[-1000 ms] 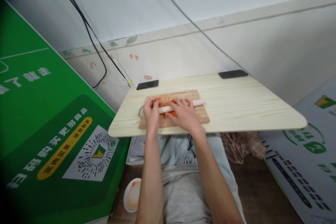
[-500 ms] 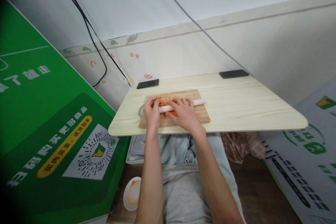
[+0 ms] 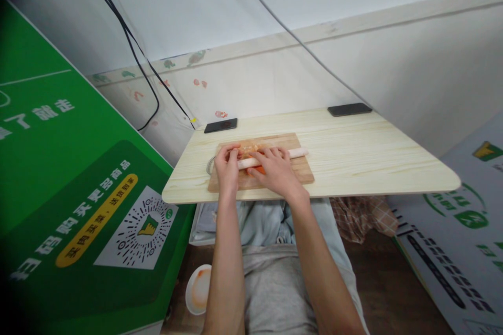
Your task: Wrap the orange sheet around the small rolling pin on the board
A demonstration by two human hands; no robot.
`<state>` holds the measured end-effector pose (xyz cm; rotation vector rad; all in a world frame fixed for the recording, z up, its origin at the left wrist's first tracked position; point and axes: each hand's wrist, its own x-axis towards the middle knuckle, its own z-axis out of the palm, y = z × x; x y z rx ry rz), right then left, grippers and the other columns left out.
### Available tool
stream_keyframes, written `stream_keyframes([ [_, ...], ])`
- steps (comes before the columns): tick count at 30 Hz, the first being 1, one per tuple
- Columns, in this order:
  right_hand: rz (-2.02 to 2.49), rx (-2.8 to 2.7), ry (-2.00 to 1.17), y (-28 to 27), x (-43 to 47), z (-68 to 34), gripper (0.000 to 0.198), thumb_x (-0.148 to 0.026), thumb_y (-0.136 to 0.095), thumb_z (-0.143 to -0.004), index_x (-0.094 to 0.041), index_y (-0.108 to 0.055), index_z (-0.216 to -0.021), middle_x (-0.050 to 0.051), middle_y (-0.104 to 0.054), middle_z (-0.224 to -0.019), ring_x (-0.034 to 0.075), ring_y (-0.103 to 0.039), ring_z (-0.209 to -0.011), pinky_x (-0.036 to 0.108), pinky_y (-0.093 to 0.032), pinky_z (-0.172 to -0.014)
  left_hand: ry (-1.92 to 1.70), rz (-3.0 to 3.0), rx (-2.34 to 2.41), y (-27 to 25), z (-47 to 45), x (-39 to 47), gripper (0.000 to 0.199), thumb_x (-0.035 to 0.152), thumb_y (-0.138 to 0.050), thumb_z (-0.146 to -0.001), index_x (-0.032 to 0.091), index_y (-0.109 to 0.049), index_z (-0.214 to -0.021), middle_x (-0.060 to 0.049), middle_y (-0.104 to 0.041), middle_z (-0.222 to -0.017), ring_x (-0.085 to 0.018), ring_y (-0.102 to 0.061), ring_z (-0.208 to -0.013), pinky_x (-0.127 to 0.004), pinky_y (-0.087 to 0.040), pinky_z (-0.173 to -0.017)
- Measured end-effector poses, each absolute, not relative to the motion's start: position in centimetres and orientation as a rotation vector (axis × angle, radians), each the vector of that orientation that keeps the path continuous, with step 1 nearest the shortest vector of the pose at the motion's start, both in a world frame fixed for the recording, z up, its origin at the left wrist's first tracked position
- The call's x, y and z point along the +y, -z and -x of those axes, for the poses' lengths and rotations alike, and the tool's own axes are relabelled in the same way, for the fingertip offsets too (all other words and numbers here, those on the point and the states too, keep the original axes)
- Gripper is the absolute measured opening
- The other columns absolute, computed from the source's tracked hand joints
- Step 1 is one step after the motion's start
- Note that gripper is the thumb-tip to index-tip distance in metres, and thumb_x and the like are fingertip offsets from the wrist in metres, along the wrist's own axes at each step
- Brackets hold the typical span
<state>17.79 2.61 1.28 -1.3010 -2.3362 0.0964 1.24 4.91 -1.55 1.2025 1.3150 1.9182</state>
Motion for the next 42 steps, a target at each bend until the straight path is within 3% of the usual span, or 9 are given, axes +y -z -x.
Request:
stream_keyframes([
  [42, 1.31, -2.301, -0.061, -0.9, 2.96, -17.41, 0.045, -0.044, -0.062, -0.109, -0.026, -0.072, -0.149, 0.015, -0.074, -0.145, 0.037, -0.062, -0.131, 0.057, -0.034, -0.121, -1.902, -1.214, 1.355, 1.43, -1.4, 4.74, 0.015, 0.023, -0.062, -0.094, 0.021, -0.077, -0.094, -0.003, -0.08, -0.095, -0.018, -0.074, -0.087, -0.03, -0.059, -0.085],
])
